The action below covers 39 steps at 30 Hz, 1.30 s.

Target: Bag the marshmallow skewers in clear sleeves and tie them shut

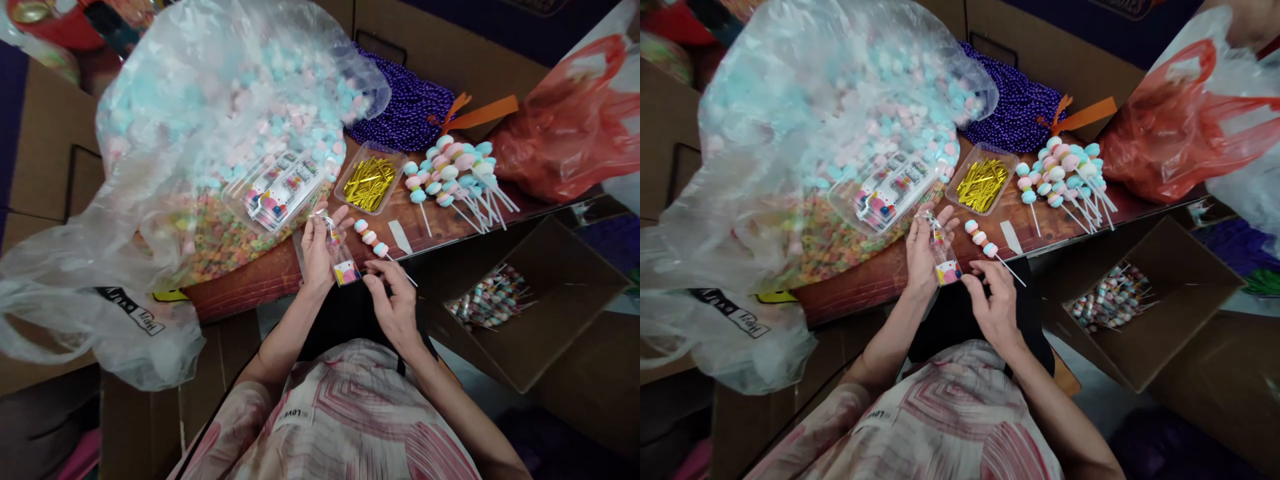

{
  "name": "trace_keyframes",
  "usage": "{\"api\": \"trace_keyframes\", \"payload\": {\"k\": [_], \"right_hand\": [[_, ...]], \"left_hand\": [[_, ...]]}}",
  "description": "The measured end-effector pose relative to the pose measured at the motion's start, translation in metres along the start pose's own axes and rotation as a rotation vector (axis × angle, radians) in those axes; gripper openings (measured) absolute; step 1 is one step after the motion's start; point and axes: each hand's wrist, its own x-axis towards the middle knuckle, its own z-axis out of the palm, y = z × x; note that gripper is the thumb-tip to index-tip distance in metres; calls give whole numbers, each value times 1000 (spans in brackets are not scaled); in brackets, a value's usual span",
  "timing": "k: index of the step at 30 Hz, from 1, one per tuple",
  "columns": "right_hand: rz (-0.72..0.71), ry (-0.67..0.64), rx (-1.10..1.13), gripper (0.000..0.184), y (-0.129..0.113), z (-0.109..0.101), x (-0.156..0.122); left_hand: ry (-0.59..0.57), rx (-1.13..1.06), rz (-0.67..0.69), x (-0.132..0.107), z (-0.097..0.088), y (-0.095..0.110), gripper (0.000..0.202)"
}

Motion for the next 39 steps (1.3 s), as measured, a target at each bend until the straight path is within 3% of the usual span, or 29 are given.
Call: {"api": "trace_keyframes", "payload": {"k": [3,7,14,21,24,28,31,36,39], "right_hand": [[205,-69,302,22,-9,14,-2],[329,45,449,20,-11,24,8],[273,65,369,25,-1,12,24],[271,36,328,41,-1,8,28],[276,43,309,47,4,11,28],[182,55,168,53,10,3,30],[94,131,50,49,13,-11,32],[-103,152,-563,25,33,-29,30],[-141,110,-715,18,48,-25,22]], "left_hand": [[28,-15,101,-5,10,-4,55],[-2,-36,120,-10,10,-7,50],[-78,19,-103,-12,-17,-3,40],[121,-143,-120,-13,-19,-5,33],[129,-140,-105,-14,-15,-7,32],[110,-133,-138,-13,-15,-8,33],[167,-182,-139,-7,-15,-8,33],[256,-225,-195,7,-17,-5,30],[283,-249,-210,12,-20,-4,29]]}}
